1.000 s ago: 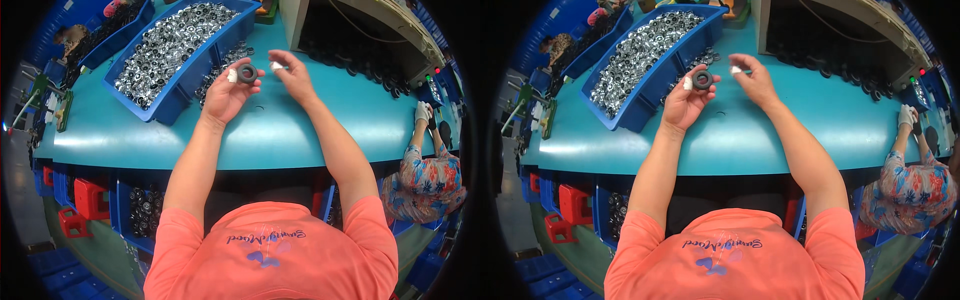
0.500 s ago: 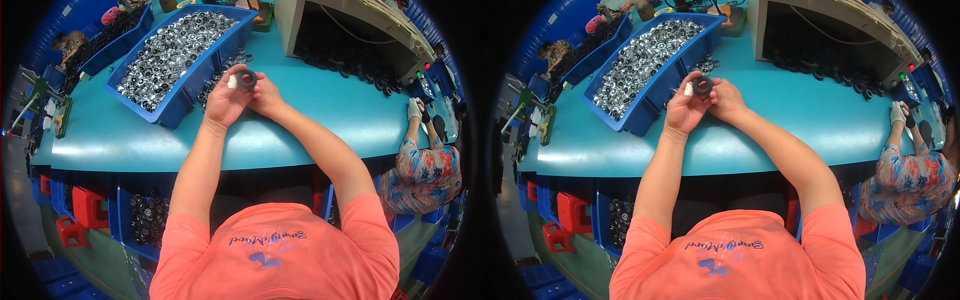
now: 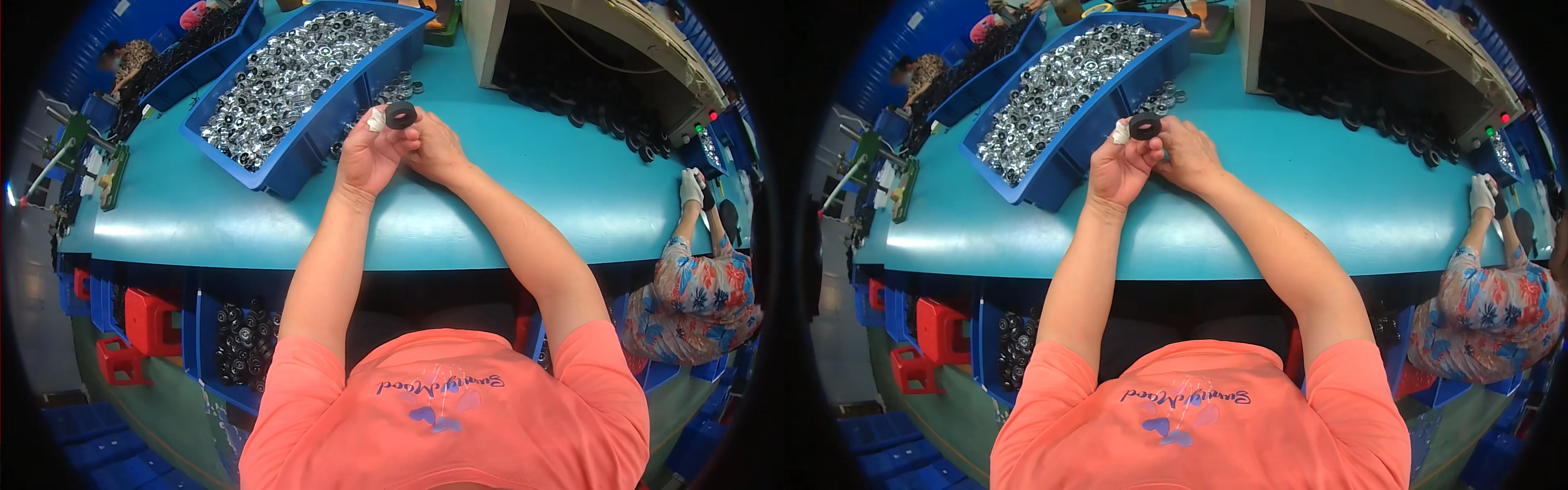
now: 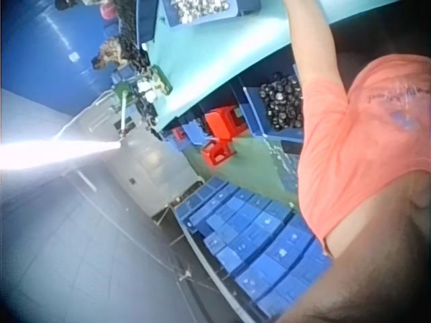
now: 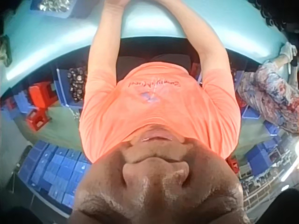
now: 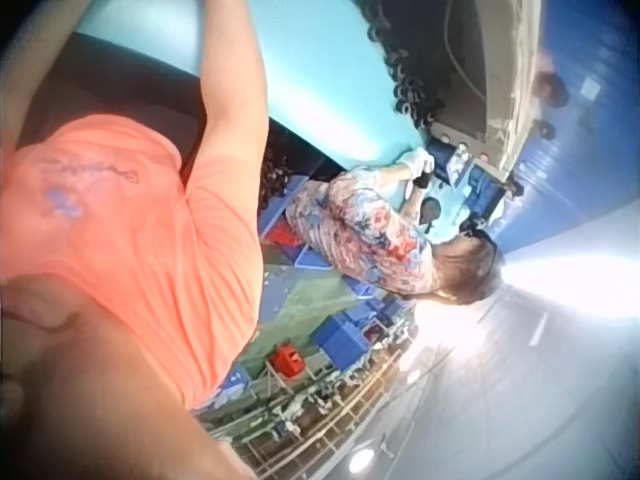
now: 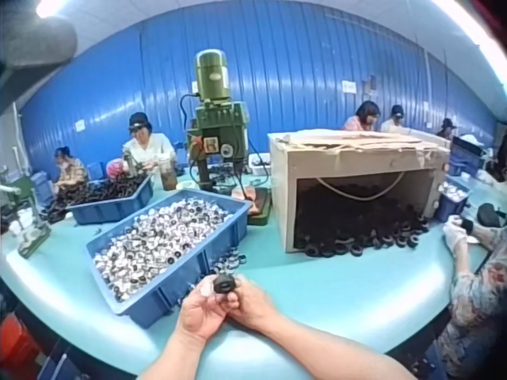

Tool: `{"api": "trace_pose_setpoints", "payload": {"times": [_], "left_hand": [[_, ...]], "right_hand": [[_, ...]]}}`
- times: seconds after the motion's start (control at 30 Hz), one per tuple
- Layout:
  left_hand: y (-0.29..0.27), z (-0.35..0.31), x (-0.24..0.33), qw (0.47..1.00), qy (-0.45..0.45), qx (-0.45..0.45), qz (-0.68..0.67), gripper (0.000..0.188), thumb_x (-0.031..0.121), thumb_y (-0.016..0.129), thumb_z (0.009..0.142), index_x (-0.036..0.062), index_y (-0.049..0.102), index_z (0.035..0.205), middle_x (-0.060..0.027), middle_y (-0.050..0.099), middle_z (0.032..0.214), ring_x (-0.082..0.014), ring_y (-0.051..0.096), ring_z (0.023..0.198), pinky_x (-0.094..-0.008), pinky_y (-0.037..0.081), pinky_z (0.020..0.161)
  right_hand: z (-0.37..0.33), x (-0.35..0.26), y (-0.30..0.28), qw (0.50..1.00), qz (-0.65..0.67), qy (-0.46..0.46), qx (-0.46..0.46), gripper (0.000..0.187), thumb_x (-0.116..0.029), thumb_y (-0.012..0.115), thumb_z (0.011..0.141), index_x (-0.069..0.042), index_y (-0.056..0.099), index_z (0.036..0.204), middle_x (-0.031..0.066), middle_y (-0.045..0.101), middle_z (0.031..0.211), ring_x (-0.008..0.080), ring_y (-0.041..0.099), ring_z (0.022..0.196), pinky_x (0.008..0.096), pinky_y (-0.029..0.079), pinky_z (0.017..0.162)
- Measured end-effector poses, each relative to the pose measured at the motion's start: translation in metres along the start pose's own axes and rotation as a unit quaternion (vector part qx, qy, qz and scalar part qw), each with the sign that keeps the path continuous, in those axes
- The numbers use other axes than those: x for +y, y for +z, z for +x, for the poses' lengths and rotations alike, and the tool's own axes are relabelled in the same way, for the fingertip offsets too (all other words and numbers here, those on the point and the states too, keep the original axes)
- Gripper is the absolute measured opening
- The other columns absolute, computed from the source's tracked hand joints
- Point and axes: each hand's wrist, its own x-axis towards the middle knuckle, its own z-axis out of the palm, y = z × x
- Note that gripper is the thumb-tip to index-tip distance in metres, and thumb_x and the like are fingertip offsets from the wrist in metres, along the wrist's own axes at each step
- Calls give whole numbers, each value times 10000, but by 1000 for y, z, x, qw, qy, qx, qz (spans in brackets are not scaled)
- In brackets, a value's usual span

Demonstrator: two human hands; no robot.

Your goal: Assembling small hardware components manually at a factory workbench.

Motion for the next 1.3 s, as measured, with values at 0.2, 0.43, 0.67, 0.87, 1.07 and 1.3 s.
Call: {"api": "trace_pose_setpoints", "payload": {"times": [0.2, 0.43, 0.67, 0.87, 1.07, 1.3], "left_hand": [[-1, -1, 1, 998, -8, 53, 23, 317, 304, 499, 1041, 21, 621, 1112, -187, 683, 1093, -230, 676, 855, -345, 582, 761], [-3, 1, -1, 993, 25, 115, 22, 391, 357, 485, 1045, -6, 621, 1103, -198, 686, 1065, -199, 674, 838, -332, 581, 743], [-4, 2, 2, 986, 22, 160, 41, 432, 379, 473, 1048, -20, 616, 1133, -196, 687, 1032, -178, 674, 802, -296, 576, 723], [0, 1, 2, 984, 10, 165, 71, 409, 417, 516, 1029, 31, 640, 1086, -147, 682, 990, -169, 625, 780, -317, 533, 711], [0, 1, 2, 985, 5, 160, 64, 395, 421, 503, 1032, 52, 640, 1065, -131, 685, 974, -169, 604, 763, -312, 496, 684], [1, 1, 2, 986, -1, 157, 59, 382, 420, 512, 1028, 59, 636, 1047, -130, 687, 972, -162, 597, 752, -306, 490, 671]], "right_hand": [[2, -6, -6, 998, -13, -14, -64, 360, -177, 772, 756, -118, 641, 1086, 98, 643, 1040, 335, 607, 1009, 459, 506, 856], [2, 2, -9, 995, 89, 29, -43, 389, -180, 776, 769, -113, 662, 1135, 94, 654, 983, 254, 658, 833, 377, 543, 761], [7, 24, -22, 943, 311, 113, 43, 351, -176, 796, 803, -34, 657, 1093, 50, 690, 948, 124, 649, 842, 287, 542, 770], [10, 2, -48, 902, 417, 102, 53, 353, -78, 806, 773, -15, 617, 1064, 65, 672, 995, 130, 654, 916, 272, 556, 802], [6, -9, -47, 884, 457, 89, 41, 349, -48, 805, 769, -18, 610, 1057, 68, 671, 1021, 139, 665, 930, 283, 564, 833], [7, -6, -46, 885, 455, 87, 50, 285, -44, 798, 788, -22, 637, 1022, 52, 690, 1004, 125, 672, 932, 277, 563, 849]]}}
